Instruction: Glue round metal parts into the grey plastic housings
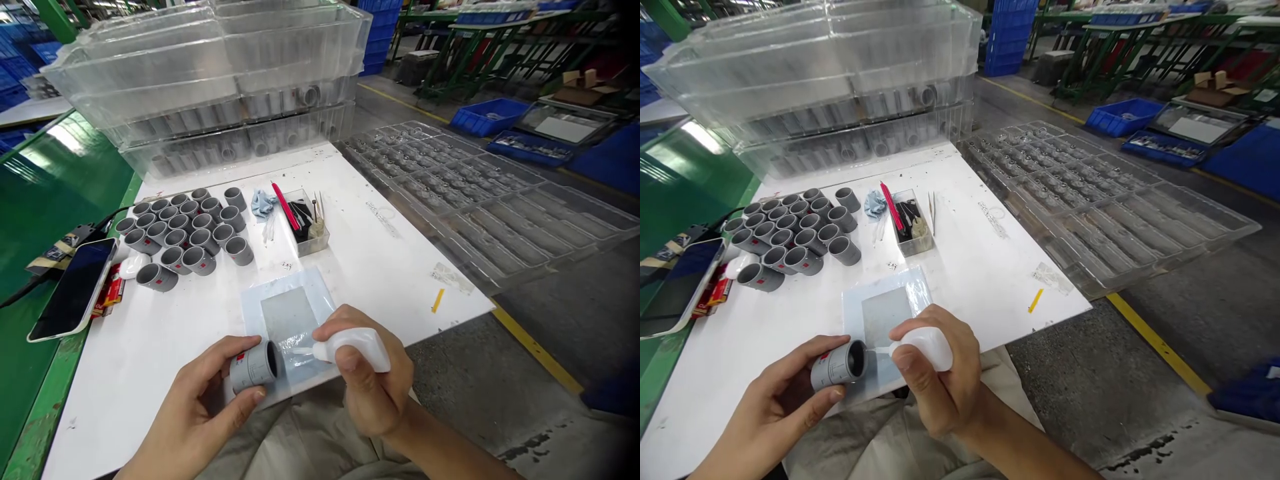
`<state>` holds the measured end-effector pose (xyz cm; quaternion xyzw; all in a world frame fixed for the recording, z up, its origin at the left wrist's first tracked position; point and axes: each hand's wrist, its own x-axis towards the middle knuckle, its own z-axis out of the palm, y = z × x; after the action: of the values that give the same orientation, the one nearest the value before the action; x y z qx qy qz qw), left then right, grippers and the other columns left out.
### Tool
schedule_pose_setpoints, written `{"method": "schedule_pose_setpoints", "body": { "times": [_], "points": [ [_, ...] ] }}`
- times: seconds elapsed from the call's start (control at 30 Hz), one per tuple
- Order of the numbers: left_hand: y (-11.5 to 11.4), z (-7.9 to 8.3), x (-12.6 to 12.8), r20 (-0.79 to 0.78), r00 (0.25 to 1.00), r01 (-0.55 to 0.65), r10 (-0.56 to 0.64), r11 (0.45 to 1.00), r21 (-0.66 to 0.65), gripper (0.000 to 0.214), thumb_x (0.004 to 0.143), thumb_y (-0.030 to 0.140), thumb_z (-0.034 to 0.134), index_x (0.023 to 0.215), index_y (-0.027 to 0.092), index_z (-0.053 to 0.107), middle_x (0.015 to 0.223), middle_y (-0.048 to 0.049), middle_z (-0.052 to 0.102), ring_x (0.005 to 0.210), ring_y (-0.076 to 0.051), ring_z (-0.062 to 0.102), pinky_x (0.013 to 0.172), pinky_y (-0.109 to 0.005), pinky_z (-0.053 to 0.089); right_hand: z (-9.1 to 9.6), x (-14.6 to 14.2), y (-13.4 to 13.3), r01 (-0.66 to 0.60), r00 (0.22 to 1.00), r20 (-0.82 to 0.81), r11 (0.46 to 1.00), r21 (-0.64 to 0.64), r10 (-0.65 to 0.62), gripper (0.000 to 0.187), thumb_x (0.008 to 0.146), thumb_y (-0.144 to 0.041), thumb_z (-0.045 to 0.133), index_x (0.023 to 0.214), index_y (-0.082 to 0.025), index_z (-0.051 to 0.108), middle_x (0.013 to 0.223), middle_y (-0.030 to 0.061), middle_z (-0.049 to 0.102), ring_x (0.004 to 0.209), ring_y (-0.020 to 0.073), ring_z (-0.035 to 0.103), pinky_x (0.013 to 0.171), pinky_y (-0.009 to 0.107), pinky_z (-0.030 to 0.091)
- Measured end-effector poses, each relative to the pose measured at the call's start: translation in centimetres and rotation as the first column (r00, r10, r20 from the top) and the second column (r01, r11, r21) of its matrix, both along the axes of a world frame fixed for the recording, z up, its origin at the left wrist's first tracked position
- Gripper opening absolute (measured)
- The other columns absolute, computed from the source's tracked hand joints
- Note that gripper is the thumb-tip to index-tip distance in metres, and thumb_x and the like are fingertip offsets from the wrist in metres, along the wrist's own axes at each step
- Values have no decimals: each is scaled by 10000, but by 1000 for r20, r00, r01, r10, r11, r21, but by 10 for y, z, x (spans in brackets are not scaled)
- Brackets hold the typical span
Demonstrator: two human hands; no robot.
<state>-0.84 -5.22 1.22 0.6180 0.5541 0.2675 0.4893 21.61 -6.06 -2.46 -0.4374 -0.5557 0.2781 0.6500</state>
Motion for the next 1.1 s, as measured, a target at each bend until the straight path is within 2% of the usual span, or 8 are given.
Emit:
{"method": "schedule_pose_setpoints", "body": {
  "times": [0.17,0.27,0.37,0.53,0.7,0.9,1.0,1.1],
  "points": [
    [2,-3,-4,-13,999,38,-38,999,8,322,899,453,744,1216,446,687,1167,60,716,1006,-154,670,793,-184,504,0,1,1,-49,998,-41,998,50,51,140,952,-276,632,1021,-207,733,845,59,709,734,227,645,633,374,467],
    [3,-4,-6,-26,996,91,-91,995,30,341,907,423,746,1233,484,665,1188,74,714,1020,-149,677,789,-172,512,1,0,1,-52,998,-22,998,46,53,140,950,-277,634,1025,-211,732,834,55,706,705,218,634,609,369,459],
    [3,-3,-5,-11,996,84,-83,996,28,336,904,420,748,1223,493,671,1200,76,715,1030,-153,682,800,-176,523,1,0,1,-51,999,-10,998,32,52,146,954,-288,632,1023,-208,732,834,58,706,711,220,639,606,368,460],
    [2,0,-2,-8,999,32,-32,999,22,318,892,424,756,1205,446,702,1208,50,721,1045,-175,683,822,-198,531,0,0,1,-38,999,-11,999,39,38,140,959,-272,625,1025,-210,733,839,60,717,739,232,658,621,371,477],
    [5,-3,-6,-36,995,99,-97,993,63,342,904,372,757,1234,424,688,1220,34,721,1056,-185,689,842,-211,548,2,0,1,-42,999,3,998,42,42,139,955,-262,624,1014,-210,738,809,53,714,732,233,662,631,371,482],
    [5,-4,-7,-52,992,116,-111,989,97,352,906,349,754,1244,411,681,1209,27,728,1053,-189,697,817,-211,551,3,3,0,-65,998,11,997,33,65,129,957,-256,622,997,-210,736,762,41,688,712,215,636,608,351,450],
    [5,-4,-7,-49,994,102,-97,989,103,342,912,349,748,1241,409,683,1209,25,726,1037,-190,701,810,-216,553,2,3,-2,-73,997,-40,997,5,73,144,964,-282,624,970,-202,744,786,53,696,696,204,618,585,341,433],
    [6,-5,-8,-44,991,131,-126,982,140,362,913,322,753,1248,429,670,1217,29,717,1047,-190,695,834,-217,552,5,4,-4,-105,983,-157,990,-94,90,209,980,-342,620,927,-198,762,769,50,684,637,176,587,547,321,422]
  ]
}}
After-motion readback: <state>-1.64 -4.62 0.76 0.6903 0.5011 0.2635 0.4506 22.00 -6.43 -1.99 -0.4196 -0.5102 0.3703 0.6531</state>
